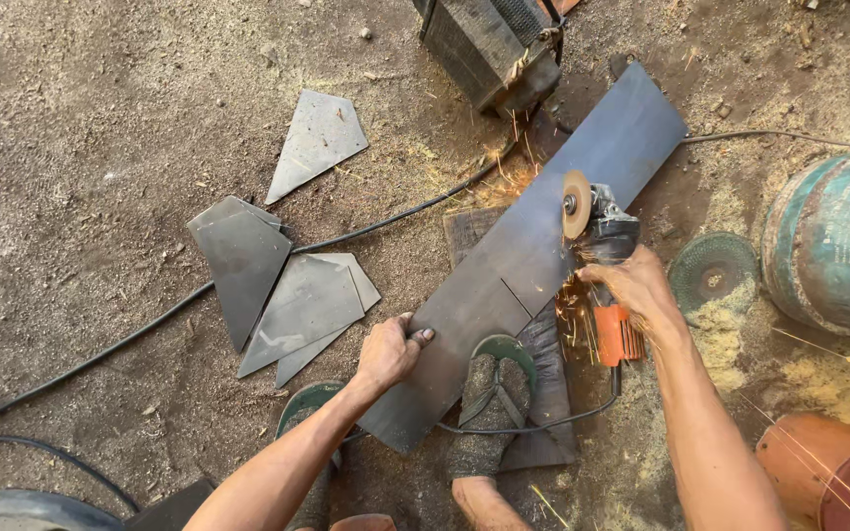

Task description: The person uses an angle grinder to cut a rectangular metal sheet into smaller pieces, creating sparks. They briefly stop to change the grinding disc before resuming the cuts.

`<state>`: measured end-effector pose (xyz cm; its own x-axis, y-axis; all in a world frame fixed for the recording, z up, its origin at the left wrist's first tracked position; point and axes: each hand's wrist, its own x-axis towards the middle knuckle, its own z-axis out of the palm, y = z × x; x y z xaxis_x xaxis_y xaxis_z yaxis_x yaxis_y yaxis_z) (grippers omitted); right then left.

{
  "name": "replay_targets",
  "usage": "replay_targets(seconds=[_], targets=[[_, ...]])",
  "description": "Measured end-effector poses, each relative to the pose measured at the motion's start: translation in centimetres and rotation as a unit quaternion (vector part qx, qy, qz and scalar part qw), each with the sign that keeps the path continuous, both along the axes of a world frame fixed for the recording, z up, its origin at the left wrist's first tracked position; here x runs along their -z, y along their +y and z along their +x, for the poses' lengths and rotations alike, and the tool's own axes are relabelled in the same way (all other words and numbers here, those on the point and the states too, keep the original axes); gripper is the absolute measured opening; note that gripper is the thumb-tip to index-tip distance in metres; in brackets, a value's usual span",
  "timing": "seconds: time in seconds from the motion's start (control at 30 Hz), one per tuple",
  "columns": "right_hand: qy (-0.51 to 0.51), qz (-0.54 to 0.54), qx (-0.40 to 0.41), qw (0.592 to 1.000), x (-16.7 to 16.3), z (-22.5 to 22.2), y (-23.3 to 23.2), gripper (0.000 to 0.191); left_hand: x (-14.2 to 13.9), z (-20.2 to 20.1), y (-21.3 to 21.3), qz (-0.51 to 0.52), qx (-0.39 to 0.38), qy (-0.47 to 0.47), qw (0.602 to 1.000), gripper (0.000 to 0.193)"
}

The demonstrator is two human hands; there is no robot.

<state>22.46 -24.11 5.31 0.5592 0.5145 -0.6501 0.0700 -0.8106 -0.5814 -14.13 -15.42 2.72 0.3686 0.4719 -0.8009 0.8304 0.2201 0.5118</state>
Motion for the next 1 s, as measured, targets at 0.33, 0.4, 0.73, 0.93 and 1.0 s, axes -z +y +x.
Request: replay_targets(seconds=[0.33,0.4,0.73,0.93,1.0], targets=[[0.097,0.173,0.168,0.966,-6.9,-3.5,-4.8,0.040,-0.9,0.7,4.7,0.250,0.065,-0.034,0.966,0.039],[0.099,0.181,0.193,0.959,-7.0,-4.2,-6.5,0.039,-1.1,4.3,7.4,0.353,0.039,-0.148,0.923,0.037],[0.145,0.131,0.320,0.927,-5.0,-8.8,-15.1,0.042,-0.8,28.9,13.8,0.301,0.134,-0.152,0.932,0.036],[0.163,0.149,0.342,0.914,-4.6,-9.8,-17.9,0.042,-1.8,34.0,14.2,0.168,0.016,-0.108,0.980,0.046],[0.169,0.161,0.352,0.907,-4.2,-9.9,-18.2,0.042,-2.6,34.6,15.1,0.139,0.059,-0.139,0.979,0.042]])
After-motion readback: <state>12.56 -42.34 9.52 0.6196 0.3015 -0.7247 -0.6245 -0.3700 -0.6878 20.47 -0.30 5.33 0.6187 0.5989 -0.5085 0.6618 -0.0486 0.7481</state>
